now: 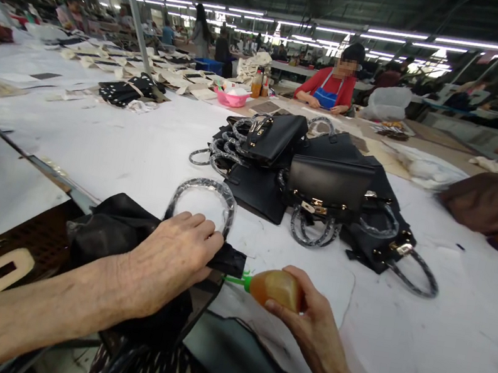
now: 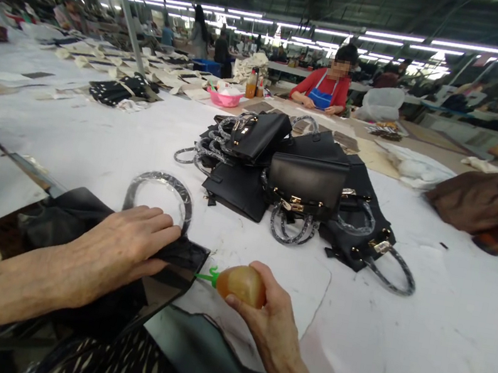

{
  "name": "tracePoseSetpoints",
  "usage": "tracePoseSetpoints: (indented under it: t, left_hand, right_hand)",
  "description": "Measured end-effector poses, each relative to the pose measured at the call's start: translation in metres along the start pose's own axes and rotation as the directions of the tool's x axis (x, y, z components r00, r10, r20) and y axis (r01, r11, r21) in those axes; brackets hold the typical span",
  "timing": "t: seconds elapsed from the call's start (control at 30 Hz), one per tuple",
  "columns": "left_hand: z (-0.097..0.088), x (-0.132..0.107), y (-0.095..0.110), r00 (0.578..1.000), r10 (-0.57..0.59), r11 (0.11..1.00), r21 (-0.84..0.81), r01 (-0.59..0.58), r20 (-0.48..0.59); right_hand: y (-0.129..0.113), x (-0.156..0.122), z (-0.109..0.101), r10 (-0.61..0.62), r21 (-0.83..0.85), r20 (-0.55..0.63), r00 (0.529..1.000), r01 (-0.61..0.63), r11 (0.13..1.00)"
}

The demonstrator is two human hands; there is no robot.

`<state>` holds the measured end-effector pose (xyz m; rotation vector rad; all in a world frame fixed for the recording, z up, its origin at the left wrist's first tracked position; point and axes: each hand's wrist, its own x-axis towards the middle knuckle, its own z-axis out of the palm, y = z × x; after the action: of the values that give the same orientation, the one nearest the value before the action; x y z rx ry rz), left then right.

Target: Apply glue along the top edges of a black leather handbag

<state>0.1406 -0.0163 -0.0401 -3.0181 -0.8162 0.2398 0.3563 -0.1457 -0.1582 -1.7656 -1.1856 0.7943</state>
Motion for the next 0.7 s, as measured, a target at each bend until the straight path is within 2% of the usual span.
tracePoseSetpoints:
  t: [0.3, 0.5, 0.7]
  left_hand:
    - [0.011, -0.009, 0.0, 0.998, -0.001, 1.0, -0.025, -0.001, -0.07]
    - [0.016, -0.019, 0.002, 0.983, 0.001, 1.0, -0.025, -0.006, -0.183]
    - [0.021, -0.025, 0.005, 0.983, -0.004, 0.999, -0.032, -0.002, -0.185]
  right_hand:
    - [0.003, -0.002, -0.001, 0.069, 0.022, 0.031, 0.997, -0.069, 0.997]
    - [0.004, -0.001, -0.002, 0.079, 0.077, 0.043, 0.996, -0.082, 0.994]
    - [0.004, -0.003, 0.001, 0.085, 0.098, 0.063, 0.994, -0.091, 0.991]
